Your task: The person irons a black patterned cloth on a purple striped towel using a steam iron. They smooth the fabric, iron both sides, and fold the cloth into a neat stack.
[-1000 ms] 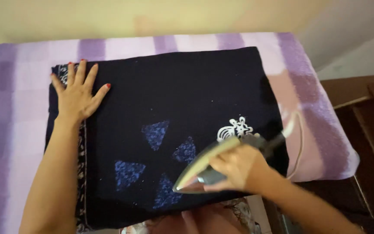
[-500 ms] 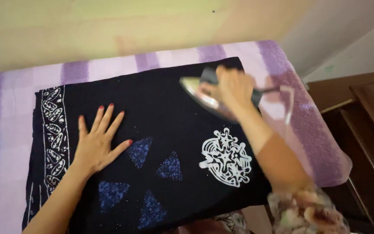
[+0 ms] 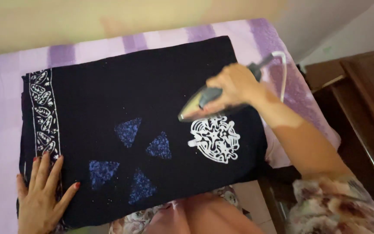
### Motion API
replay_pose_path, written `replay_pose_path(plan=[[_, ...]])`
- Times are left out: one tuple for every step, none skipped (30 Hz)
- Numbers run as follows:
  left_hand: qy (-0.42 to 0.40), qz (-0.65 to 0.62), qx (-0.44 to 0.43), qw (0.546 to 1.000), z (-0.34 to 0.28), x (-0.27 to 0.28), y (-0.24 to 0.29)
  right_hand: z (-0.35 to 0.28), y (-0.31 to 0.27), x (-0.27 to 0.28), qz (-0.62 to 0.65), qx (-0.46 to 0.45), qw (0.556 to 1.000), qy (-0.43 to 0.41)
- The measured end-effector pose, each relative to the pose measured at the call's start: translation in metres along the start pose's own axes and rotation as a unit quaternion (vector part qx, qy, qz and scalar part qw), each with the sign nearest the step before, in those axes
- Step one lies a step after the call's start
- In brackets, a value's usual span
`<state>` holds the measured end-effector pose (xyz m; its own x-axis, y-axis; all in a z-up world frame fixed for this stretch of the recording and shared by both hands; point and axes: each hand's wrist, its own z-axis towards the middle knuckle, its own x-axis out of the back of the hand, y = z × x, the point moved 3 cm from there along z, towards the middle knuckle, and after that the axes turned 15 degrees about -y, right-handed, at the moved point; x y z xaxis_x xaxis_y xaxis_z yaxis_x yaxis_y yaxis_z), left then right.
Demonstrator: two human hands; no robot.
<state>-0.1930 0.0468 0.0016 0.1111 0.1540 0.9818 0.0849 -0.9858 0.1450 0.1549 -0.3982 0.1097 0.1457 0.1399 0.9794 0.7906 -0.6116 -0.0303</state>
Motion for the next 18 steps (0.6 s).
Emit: replay_pose_path(plan=[[0.018, -0.012, 0.019, 1.000, -0.011, -0.001, 0.002, -0.020, -0.011, -0.002, 0.013, 0.005, 1.000, -0.012], [0.037, -0.024, 0.038, 0.998, -0.022, -0.003, 0.003, -0.041, -0.022, -0.003, 0.026, 0.009, 0.999, -0.023], [0.039, -0.024, 0.038, 0.998, -0.033, -0.009, 0.007, -0.059, -0.025, -0.011, 0.024, 0.009, 0.999, -0.022], [0.077, -0.029, 0.061, 0.995, -0.045, -0.013, 0.009, -0.077, -0.027, -0.019, 0.030, -0.015, 0.999, -0.025], [0.115, -0.034, 0.085, 0.989, -0.057, -0.018, 0.010, -0.095, -0.028, -0.026, 0.035, -0.038, 0.998, -0.029], [0.117, -0.034, 0.085, 0.989, -0.065, -0.024, 0.019, -0.103, -0.028, -0.023, 0.033, -0.038, 0.998, -0.027], [0.204, -0.057, 0.090, 0.973, -0.079, -0.026, 0.028, -0.112, -0.025, -0.020, 0.025, -0.113, 0.993, -0.007], [0.290, -0.080, 0.093, 0.949, -0.093, -0.029, 0.036, -0.122, -0.022, -0.017, 0.016, -0.187, 0.982, 0.014], [0.291, -0.080, 0.094, 0.949, -0.097, -0.031, 0.044, -0.124, -0.021, -0.009, 0.016, -0.186, 0.982, 0.014], [0.314, -0.105, 0.108, 0.938, -0.103, -0.031, 0.051, -0.129, -0.014, -0.004, 0.071, -0.286, 0.955, -0.028], [0.337, -0.128, 0.121, 0.925, -0.108, -0.031, 0.056, -0.133, -0.009, 0.001, 0.127, -0.381, 0.913, -0.068], [0.339, -0.126, 0.122, 0.924, -0.107, -0.034, 0.061, -0.142, 0.005, -0.011, 0.127, -0.379, 0.914, -0.066], [0.361, -0.241, 0.126, 0.892, -0.108, -0.040, 0.062, -0.150, 0.019, -0.018, 0.040, -0.389, 0.920, -0.002], [0.375, -0.355, 0.126, 0.847, -0.108, -0.046, 0.062, -0.157, 0.032, -0.026, -0.047, -0.395, 0.915, 0.063], [0.377, -0.354, 0.127, 0.846, -0.110, -0.043, 0.066, -0.161, 0.036, -0.025, -0.047, -0.393, 0.916, 0.065], [0.372, -0.334, 0.167, 0.850, -0.112, -0.041, 0.069, -0.167, 0.043, -0.026, -0.034, -0.431, 0.901, 0.040], [0.365, -0.315, 0.208, 0.851, -0.115, -0.038, 0.072, -0.174, 0.048, -0.028, -0.021, -0.469, 0.883, 0.012], [0.365, -0.315, 0.210, 0.851, -0.121, -0.063, 0.055, -0.175, 0.054, -0.034, -0.021, -0.468, 0.884, 0.012]])
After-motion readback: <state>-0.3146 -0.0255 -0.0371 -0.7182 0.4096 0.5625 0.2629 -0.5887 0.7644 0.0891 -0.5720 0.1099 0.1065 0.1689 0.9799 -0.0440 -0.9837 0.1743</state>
